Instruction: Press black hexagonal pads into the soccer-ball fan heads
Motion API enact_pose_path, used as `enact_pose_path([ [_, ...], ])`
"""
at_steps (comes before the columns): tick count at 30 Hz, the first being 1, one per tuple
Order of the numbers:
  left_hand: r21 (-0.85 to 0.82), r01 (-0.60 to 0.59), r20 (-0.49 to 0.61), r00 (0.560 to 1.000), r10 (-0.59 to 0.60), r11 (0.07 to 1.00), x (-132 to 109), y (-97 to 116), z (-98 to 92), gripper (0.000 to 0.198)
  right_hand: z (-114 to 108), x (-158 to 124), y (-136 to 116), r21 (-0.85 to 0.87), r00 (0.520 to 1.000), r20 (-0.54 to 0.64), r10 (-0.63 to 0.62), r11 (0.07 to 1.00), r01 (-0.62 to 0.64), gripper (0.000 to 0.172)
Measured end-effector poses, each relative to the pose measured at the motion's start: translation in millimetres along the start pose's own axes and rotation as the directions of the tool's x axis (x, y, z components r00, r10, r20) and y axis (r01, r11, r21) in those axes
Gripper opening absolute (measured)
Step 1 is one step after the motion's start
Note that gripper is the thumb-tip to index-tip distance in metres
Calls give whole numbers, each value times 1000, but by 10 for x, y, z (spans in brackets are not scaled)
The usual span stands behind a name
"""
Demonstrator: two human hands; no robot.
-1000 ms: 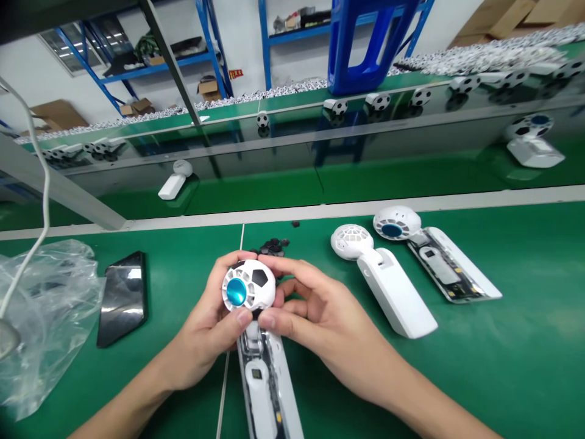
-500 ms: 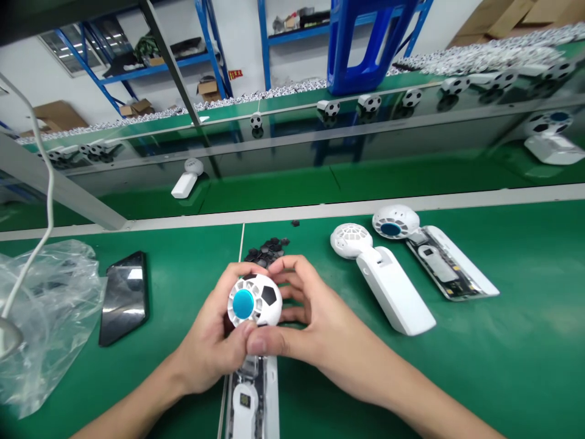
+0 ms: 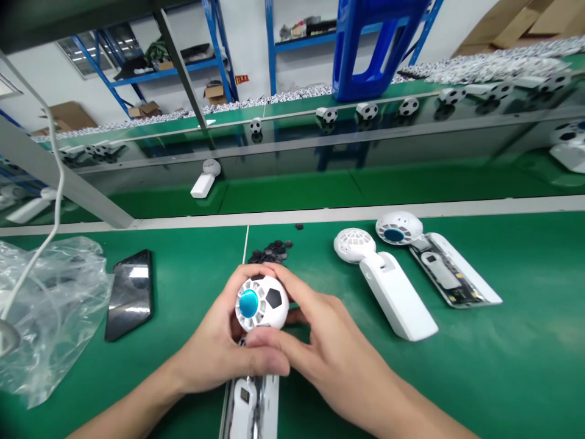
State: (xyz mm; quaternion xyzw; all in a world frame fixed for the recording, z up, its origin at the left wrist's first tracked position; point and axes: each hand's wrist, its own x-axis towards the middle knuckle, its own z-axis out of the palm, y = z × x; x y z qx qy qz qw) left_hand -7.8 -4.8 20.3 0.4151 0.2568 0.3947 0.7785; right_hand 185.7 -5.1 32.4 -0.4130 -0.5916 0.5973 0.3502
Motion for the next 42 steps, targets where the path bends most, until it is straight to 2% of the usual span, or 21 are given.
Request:
enact_pose_path([
  [3,44,-16,-48,999,18,999,-1,-23,24,61,24,-26,5,-34,999,-34,-16,999,15,62],
  [8,186,-63,-117,989,86,980,-7,4,9,59,9,28,61,-113,998,-5,-62,992,61,65],
  [10,222,-102,-131,982,133,970,-2,50,-5,60,-51,160,-44,-158,994,28,-106,981,109,67],
  [12,255,-161,-173,963,209,953,9,111,-43,74,-172,388,-274,-279,981,63,-182,941,192,67],
  [13,284,-202,-226,936,270,937,16,143,-74,82,-256,540,-426,-372,968,60,-243,895,247,66],
  [14,328,-249,-299,888,350,911,25,171,-110,84,-351,718,-586,-481,946,47,-321,823,303,65],
  [16,453,-305,-427,751,504,838,46,208,-192,70,-545,1134,-879,-691,879,24,-476,627,359,69],
  [17,501,-311,-456,698,552,808,58,212,-229,58,-628,1363,-984,-837,866,42,-499,456,303,64],
  [18,533,-305,-460,679,573,789,71,208,-260,45,-691,1598,-1049,-937,879,83,-469,263,229,59],
  [20,568,-274,-422,712,561,776,95,174,-296,29,-738,2060,-1052,-968,930,122,-347,165,189,51],
  [22,591,-249,-375,758,534,768,116,122,-305,19,-672,2477,-920,-984,974,119,-192,109,142,35],
  [24,630,-237,-334,777,533,739,128,72,-301,12,-505,2824,-740,-993,990,92,-107,61,99,34],
  [26,669,-235,-298,785,544,705,136,39,-301,9,-267,3089,-588,-996,991,87,-98,27,90,38],
  [29,709,-226,-266,791,550,668,149,31,-323,8,102,3332,-468,-985,978,166,-123,17,169,41],
  [31,728,-202,-279,786,552,656,166,45,-361,9,265,3406,-449,-973,968,222,-118,37,228,39],
  [33,736,-161,-331,761,557,657,188,65,-416,13,307,3415,-474,-961,961,255,-108,77,264,39],
  [35,728,-107,-423,706,567,677,207,94,-479,29,222,3345,-556,-947,953,280,-111,133,294,39],
  [38,696,-39,-552,608,570,717,208,163,-551,68,-44,3029,-792,-901,937,313,-155,263,345,38],
  [40,680,-15,-603,557,571,734,189,227,-560,92,-213,2650,-972,-841,922,334,-194,381,385,36],
  [41,662,-23,-616,553,561,749,178,258,-550,100,-273,2419,-1043,-802,915,348,-206,441,404,34],
  [42,617,-46,-620,587,521,785,166,286,-529,102,-315,2174,-1087,-760,908,366,-205,497,419,33],
])
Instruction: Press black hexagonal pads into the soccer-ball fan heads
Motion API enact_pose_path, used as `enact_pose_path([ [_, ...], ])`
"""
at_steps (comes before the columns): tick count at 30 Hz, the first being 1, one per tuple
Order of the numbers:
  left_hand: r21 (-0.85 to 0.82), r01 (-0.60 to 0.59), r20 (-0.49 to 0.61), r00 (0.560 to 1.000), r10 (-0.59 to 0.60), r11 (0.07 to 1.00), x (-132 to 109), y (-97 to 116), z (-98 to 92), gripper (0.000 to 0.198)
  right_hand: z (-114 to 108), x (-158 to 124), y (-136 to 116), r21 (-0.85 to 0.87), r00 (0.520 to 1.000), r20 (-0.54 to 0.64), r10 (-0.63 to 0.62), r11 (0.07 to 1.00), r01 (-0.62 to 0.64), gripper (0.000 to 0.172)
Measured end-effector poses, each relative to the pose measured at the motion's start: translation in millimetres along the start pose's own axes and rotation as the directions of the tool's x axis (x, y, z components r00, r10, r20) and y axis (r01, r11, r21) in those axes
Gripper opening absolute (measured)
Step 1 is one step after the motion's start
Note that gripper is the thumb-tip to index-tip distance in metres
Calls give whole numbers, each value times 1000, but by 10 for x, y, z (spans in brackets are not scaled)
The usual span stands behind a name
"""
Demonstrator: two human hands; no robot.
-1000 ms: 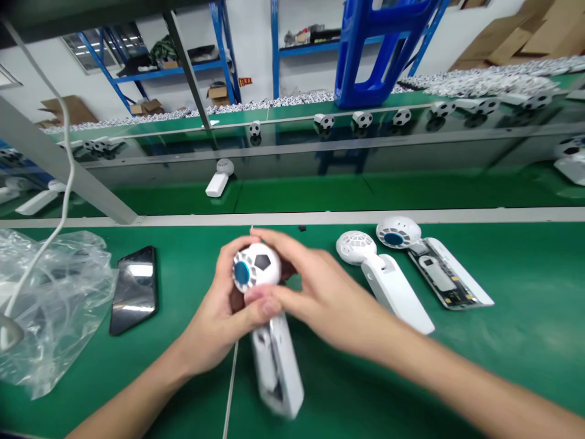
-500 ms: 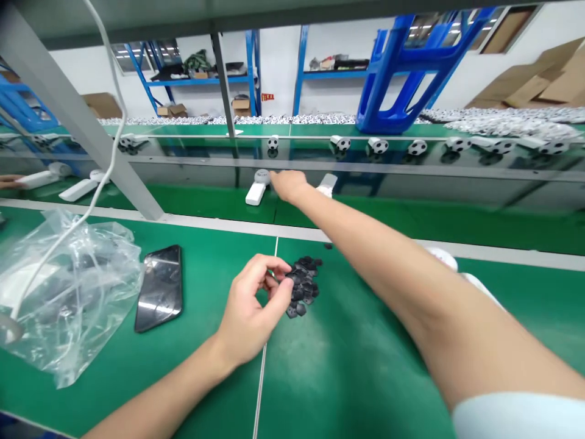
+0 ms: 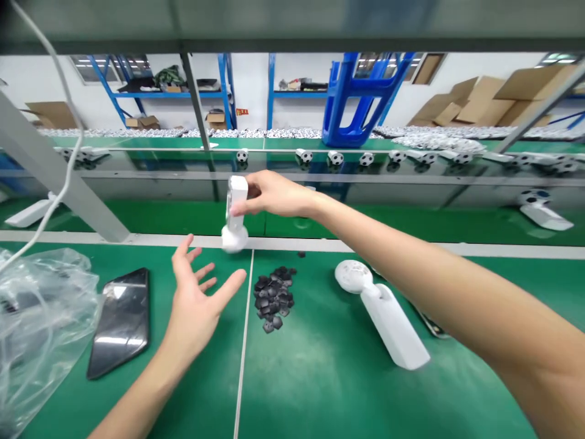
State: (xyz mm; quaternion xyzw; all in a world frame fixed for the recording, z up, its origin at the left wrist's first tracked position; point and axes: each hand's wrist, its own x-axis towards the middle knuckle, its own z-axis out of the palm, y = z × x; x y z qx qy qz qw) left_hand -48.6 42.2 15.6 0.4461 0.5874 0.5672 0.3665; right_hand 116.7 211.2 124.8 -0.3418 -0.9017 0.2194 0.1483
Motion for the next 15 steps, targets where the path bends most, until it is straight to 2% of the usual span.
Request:
enact_pose_path([
  [1,-72,65,90,994,-58,995,-15,35,-1,99,-16,-228,-90,65,1000,5,-13,998,13,38],
  [2,-142,155,217,968,-122,978,-40,67,7,91,4,-445,-163,148,1000,11,-17,989,15,46],
  [4,-217,344,464,859,-214,913,-116,113,47,68,136,-814,-221,295,997,-20,69,953,-60,63],
  [5,-222,409,535,810,-240,885,-160,125,74,61,232,-955,-197,310,989,-51,141,943,-119,69],
  [6,-225,444,564,785,-256,867,-203,129,102,59,335,-1063,-138,298,973,-86,214,938,-179,72],
  [7,-235,457,568,781,-260,858,-242,126,128,57,440,-1142,-52,260,952,-122,280,935,-242,69],
  [9,-257,475,567,780,-267,842,-297,103,165,57,630,-1221,160,177,908,-170,382,919,-353,48],
  [11,-274,477,549,790,-271,835,-323,72,180,58,770,-1237,355,106,868,-194,458,889,-445,37],
  [15,-350,462,512,823,-247,815,-346,41,186,59,905,-1257,506,42,821,-227,524,848,-529,36],
])
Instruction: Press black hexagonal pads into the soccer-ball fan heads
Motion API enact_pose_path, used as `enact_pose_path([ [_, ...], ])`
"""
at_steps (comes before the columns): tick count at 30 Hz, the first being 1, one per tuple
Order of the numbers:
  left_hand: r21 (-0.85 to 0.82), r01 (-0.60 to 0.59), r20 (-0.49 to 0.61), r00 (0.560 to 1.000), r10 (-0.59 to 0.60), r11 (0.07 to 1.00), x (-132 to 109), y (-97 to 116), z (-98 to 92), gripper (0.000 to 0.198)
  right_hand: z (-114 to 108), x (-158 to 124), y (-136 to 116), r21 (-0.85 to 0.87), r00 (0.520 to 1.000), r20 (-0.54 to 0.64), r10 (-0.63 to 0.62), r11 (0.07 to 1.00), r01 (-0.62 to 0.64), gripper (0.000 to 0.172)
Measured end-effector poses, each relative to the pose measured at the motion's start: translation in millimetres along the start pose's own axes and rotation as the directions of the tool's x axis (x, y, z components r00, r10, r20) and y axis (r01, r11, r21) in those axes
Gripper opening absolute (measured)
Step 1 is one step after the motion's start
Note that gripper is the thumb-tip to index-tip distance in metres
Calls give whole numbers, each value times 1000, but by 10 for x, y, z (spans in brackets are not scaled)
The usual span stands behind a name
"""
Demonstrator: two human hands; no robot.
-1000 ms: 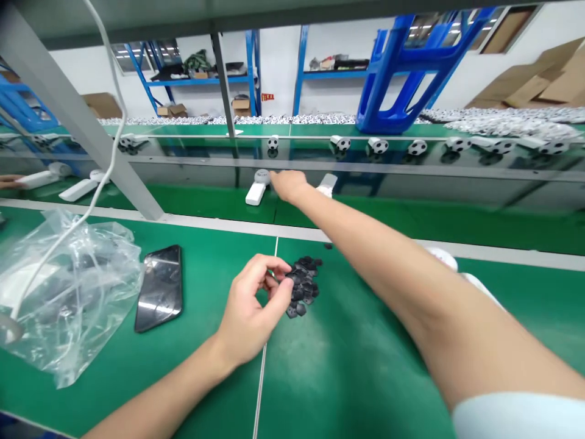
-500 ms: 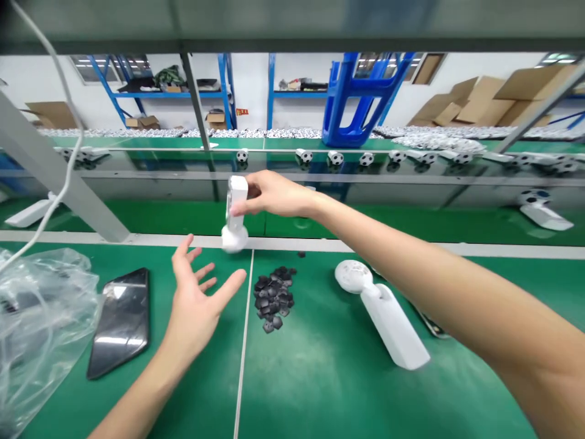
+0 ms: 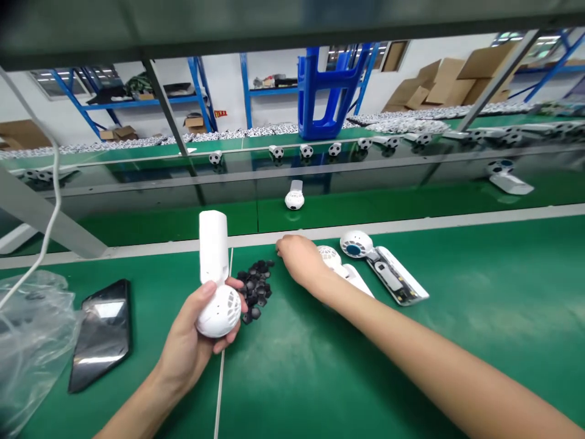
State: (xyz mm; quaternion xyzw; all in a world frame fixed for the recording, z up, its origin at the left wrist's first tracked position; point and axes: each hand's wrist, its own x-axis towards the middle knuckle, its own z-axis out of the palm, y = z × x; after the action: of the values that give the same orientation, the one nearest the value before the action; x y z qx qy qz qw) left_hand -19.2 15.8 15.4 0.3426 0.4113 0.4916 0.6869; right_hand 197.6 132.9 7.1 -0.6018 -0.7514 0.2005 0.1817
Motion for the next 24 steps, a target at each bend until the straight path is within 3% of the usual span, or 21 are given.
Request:
enact_pose_path([
  [5,-70,-20,13,1000,21,997,-31,-18,36,60,-15,-353,-67,87,992,-121,-35,995,46,21],
  [7,-77,-2,50,999,6,997,-37,-27,48,62,-47,-565,-123,179,988,-141,-69,979,94,23],
  [9,-72,26,76,997,-20,997,-42,-39,58,66,-85,-754,-184,308,982,-138,-125,937,163,25],
  [11,-57,38,67,997,-35,998,-53,-53,65,62,-117,-890,-232,404,952,-236,-196,871,279,16],
  [13,-32,28,46,999,-26,999,-73,-73,66,54,-135,-981,-253,346,856,-420,-301,819,457,9],
  [14,-18,18,46,999,-18,1000,-88,-87,64,50,-135,-1023,-252,262,794,-482,-371,803,535,16],
  [16,-3,1,73,997,-1,1000,-122,-122,56,49,-119,-1125,-240,117,713,-484,-508,770,627,25],
  [20,-46,28,154,988,-20,999,-181,-210,42,58,-47,-1417,-243,58,713,-468,-522,787,614,38],
  [24,-41,48,175,984,-40,998,-187,-264,46,62,-91,-1523,-257,10,714,-450,-536,797,604,38],
])
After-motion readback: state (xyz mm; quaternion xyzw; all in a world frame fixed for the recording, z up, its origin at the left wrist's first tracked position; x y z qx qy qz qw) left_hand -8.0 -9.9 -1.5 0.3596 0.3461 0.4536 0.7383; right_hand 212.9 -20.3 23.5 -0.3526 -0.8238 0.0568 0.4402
